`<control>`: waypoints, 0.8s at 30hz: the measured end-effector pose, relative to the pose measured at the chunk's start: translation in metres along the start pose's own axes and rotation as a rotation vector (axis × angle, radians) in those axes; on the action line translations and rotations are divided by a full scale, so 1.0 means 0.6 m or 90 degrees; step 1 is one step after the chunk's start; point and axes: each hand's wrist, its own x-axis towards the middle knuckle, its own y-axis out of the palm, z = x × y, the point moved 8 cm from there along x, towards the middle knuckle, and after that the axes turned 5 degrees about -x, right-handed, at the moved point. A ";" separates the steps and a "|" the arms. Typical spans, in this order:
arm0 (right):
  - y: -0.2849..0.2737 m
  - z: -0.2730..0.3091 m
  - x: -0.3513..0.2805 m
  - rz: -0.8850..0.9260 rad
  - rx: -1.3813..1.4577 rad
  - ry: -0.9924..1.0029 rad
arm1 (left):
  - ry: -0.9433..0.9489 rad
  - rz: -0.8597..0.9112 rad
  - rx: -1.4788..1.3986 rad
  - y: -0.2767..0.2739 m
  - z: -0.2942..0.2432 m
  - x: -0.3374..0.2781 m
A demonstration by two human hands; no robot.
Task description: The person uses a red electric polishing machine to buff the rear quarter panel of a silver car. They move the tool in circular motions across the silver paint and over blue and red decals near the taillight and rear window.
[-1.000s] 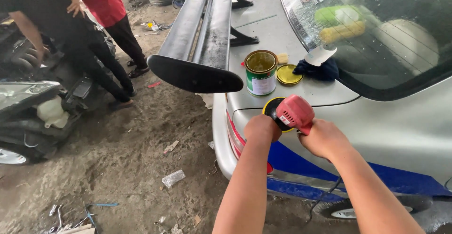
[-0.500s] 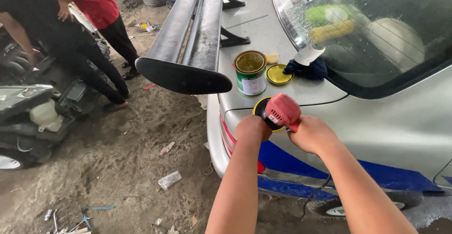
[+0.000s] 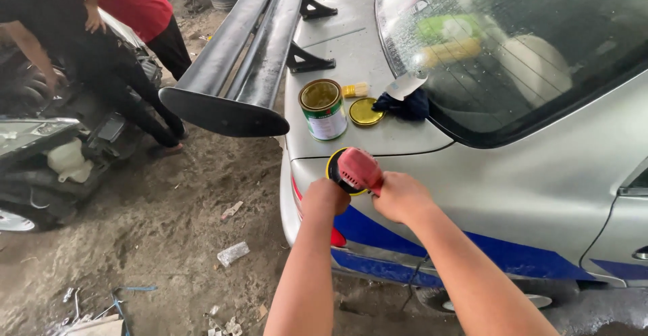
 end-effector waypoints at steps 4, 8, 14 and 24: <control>0.007 -0.034 -0.032 0.030 0.004 -0.003 | 0.023 0.002 0.024 0.026 -0.024 -0.038; 0.011 -0.055 -0.050 0.069 -0.051 -0.031 | -0.008 0.055 0.092 0.063 -0.036 -0.076; 0.004 -0.051 -0.060 0.069 -0.049 -0.041 | -0.030 0.030 0.058 0.068 -0.034 -0.075; -0.009 -0.028 -0.073 -0.081 0.100 0.050 | 0.038 -0.099 0.039 0.006 -0.040 -0.004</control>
